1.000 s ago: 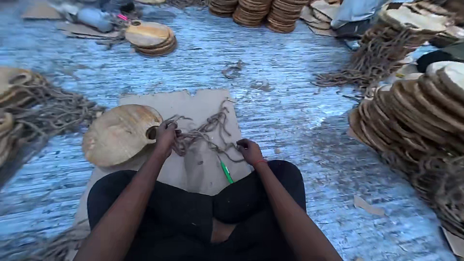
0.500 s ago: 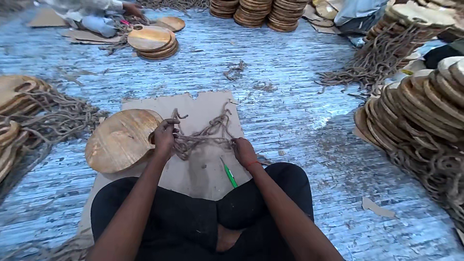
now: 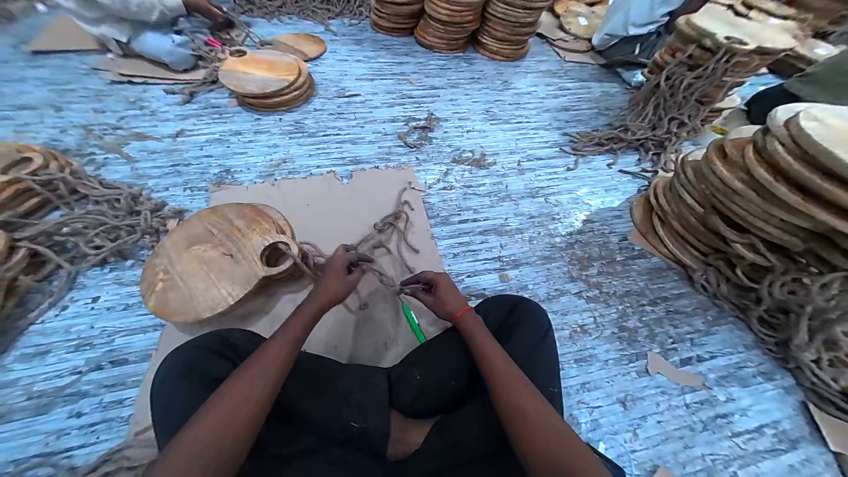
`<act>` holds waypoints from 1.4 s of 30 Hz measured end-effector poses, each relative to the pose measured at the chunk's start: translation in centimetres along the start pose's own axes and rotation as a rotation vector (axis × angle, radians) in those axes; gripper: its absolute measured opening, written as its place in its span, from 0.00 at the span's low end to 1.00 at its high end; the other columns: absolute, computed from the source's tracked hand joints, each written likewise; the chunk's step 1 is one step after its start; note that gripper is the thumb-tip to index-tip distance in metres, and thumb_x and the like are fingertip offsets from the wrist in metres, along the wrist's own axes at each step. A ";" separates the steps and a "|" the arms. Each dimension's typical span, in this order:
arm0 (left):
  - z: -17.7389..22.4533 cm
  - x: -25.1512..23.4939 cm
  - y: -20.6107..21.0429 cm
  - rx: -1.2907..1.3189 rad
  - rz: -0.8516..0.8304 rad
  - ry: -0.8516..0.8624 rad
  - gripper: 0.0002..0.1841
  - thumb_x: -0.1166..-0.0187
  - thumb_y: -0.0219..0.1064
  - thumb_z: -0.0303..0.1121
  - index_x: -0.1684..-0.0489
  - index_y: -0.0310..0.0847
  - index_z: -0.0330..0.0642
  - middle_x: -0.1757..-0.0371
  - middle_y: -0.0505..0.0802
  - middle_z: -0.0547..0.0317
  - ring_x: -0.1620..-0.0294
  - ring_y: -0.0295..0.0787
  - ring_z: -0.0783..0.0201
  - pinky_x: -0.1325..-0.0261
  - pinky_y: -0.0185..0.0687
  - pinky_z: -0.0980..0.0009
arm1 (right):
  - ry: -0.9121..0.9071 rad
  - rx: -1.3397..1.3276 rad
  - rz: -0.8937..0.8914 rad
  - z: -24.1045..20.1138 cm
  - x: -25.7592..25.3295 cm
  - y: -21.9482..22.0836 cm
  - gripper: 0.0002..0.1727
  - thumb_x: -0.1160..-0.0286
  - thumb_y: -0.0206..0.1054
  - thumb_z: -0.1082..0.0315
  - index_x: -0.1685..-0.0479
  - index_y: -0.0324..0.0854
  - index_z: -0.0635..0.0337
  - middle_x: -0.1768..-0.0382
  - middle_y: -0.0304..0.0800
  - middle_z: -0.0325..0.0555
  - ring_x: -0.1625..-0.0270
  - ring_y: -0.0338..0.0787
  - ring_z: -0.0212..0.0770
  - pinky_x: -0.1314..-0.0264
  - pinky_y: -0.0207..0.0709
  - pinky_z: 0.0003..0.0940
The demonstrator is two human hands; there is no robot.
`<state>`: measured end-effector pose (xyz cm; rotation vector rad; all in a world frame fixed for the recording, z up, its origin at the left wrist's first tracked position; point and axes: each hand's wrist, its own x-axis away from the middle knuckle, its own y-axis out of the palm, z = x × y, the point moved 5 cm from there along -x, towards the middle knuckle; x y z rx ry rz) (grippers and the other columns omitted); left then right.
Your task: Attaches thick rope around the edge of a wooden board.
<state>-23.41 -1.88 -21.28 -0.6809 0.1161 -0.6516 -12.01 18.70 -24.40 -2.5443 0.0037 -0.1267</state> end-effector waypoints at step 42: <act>-0.2 0.5 5.2 0.096 -0.140 -0.151 0.13 0.16 0.69 0.34 0.42 0.86 0.38 0.55 0.91 0.50 0.65 0.86 0.60 0.55 0.84 0.59 | 0.018 -0.097 -0.180 -0.6 -3.1 1.4 0.12 0.13 0.66 0.64 0.47 0.91 0.62 0.58 0.96 0.49 0.58 0.93 0.42 0.46 0.85 0.46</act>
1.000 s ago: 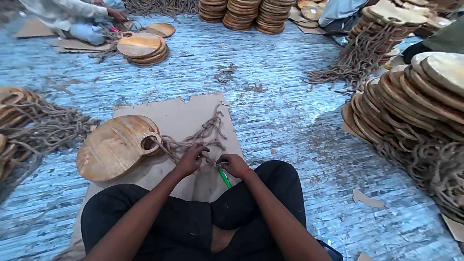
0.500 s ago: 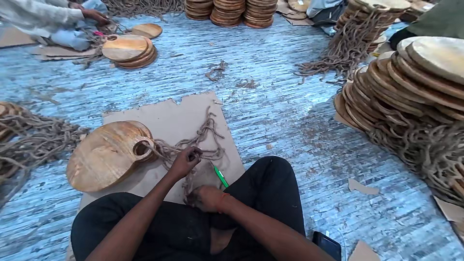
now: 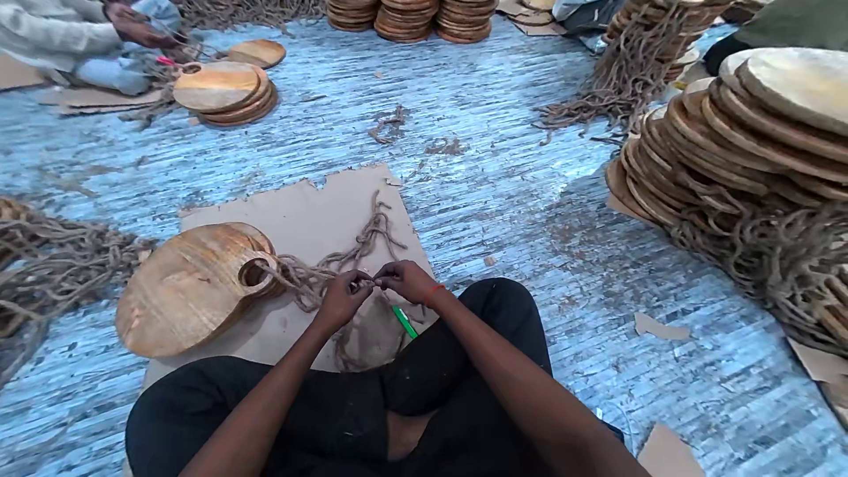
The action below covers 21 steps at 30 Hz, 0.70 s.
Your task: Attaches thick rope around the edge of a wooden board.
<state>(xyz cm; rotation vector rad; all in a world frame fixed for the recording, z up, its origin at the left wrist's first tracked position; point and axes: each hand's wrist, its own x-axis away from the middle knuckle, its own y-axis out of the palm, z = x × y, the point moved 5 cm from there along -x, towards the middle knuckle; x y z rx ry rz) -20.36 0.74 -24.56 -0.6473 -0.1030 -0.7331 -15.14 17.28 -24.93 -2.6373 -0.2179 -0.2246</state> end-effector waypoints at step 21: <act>-3.6 -1.9 5.2 0.001 -0.072 -0.349 0.12 0.12 0.63 0.35 0.47 0.90 0.38 0.54 0.93 0.48 0.57 0.88 0.58 0.46 0.82 0.56 | 0.392 0.197 -0.149 5.2 -1.8 1.0 0.10 0.22 0.74 0.61 0.50 0.95 0.54 0.49 0.96 0.51 0.42 0.92 0.52 0.33 0.79 0.59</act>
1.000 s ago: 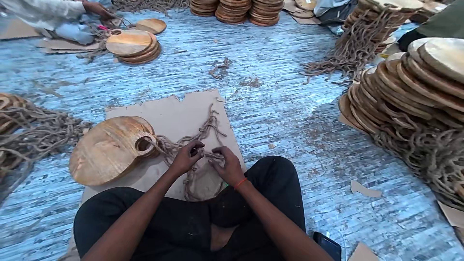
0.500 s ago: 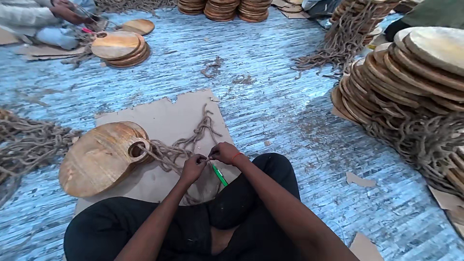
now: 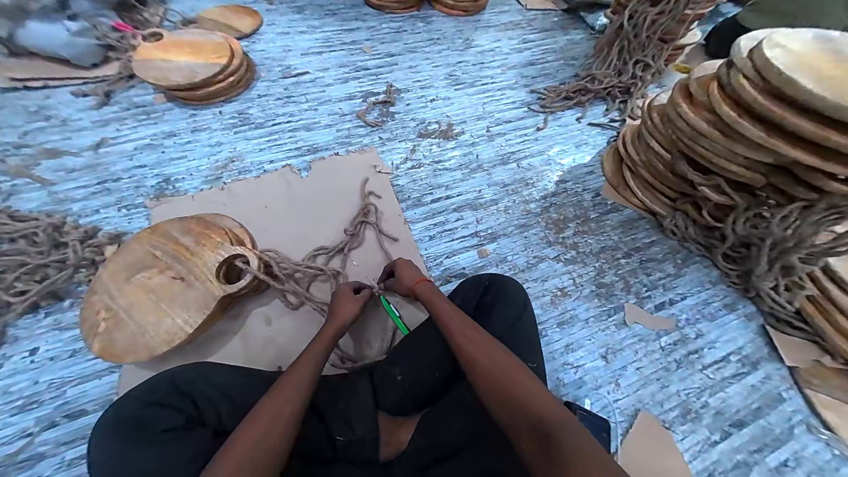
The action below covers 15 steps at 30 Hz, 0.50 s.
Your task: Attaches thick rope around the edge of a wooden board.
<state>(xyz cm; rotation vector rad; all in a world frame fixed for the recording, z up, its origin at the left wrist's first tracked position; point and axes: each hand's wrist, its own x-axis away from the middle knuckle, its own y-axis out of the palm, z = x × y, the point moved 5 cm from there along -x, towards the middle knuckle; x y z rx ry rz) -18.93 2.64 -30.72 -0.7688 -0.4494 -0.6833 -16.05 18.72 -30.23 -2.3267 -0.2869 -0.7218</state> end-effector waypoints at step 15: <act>0.2 0.0 0.5 -0.101 -0.021 0.039 0.13 0.14 0.65 0.35 0.45 0.90 0.37 0.51 0.92 0.44 0.50 0.89 0.52 0.39 0.82 0.51 | 0.031 0.004 0.013 -0.3 0.2 0.7 0.08 0.24 0.75 0.67 0.54 0.94 0.59 0.52 0.95 0.56 0.46 0.92 0.56 0.38 0.81 0.61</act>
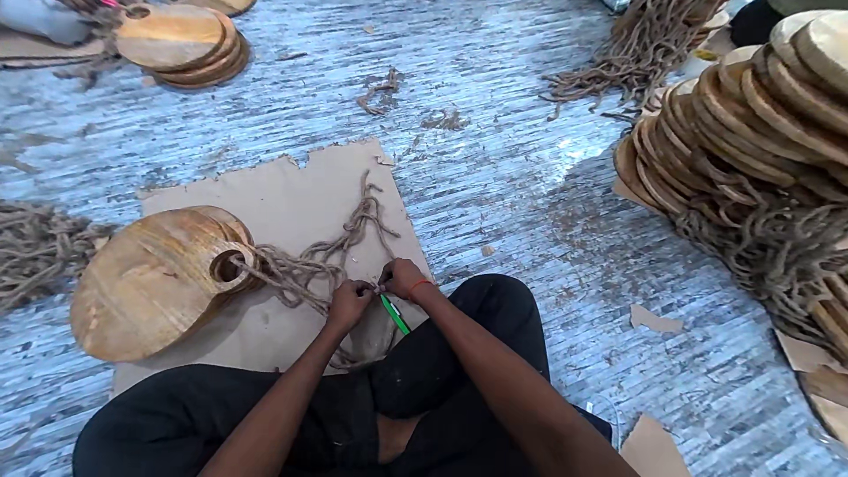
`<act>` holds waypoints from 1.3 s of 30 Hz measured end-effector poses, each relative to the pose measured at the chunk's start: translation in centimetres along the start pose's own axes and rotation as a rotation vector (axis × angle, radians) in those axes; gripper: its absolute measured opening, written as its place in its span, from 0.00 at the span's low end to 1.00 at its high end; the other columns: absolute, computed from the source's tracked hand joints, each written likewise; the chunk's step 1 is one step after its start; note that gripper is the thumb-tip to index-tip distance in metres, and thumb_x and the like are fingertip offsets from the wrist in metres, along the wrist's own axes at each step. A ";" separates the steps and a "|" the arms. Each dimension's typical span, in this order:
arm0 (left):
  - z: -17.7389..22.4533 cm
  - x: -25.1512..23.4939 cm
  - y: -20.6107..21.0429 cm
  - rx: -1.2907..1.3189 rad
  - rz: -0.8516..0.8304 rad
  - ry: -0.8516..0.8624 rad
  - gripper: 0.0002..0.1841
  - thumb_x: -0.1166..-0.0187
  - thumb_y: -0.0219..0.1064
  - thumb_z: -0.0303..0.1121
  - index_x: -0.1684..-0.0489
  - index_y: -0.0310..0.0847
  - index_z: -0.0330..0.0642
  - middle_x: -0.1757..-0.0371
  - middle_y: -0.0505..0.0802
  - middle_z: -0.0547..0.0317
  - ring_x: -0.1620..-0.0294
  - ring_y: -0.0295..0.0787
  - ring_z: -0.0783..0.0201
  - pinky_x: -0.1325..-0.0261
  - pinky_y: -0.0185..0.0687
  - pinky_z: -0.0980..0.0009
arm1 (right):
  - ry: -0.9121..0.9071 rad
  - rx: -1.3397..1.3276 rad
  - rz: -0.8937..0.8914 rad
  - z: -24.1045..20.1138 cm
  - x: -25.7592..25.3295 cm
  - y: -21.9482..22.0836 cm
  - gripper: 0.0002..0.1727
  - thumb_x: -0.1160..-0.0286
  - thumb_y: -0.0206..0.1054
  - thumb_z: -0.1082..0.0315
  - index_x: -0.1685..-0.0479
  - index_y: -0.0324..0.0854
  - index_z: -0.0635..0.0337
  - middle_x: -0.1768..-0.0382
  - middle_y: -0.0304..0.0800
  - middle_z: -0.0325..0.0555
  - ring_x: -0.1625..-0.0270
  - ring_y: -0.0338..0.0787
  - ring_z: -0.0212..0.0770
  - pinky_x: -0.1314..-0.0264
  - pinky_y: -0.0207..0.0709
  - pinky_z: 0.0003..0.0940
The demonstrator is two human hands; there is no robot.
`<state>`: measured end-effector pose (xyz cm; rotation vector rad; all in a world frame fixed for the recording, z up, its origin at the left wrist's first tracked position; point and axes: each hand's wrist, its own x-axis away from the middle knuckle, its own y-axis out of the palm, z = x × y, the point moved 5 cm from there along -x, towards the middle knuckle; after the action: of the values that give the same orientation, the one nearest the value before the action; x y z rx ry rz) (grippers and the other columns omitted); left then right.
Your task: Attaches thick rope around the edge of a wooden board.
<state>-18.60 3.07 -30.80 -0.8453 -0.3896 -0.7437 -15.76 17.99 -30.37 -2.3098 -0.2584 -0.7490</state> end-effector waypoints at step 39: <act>0.5 -0.1 -0.4 -0.124 0.224 -0.034 0.11 0.21 0.74 0.34 0.51 0.90 0.34 0.45 0.91 0.41 0.41 0.88 0.44 0.32 0.80 0.45 | 0.326 0.110 -0.079 -0.7 -0.4 -0.6 0.13 0.26 0.73 0.63 0.55 0.88 0.66 0.45 0.91 0.63 0.39 0.91 0.61 0.41 0.82 0.62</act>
<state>-18.95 3.34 -30.36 -1.0017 -0.2752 -0.5507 -16.60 17.95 -29.88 -2.0462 -0.2360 -1.1066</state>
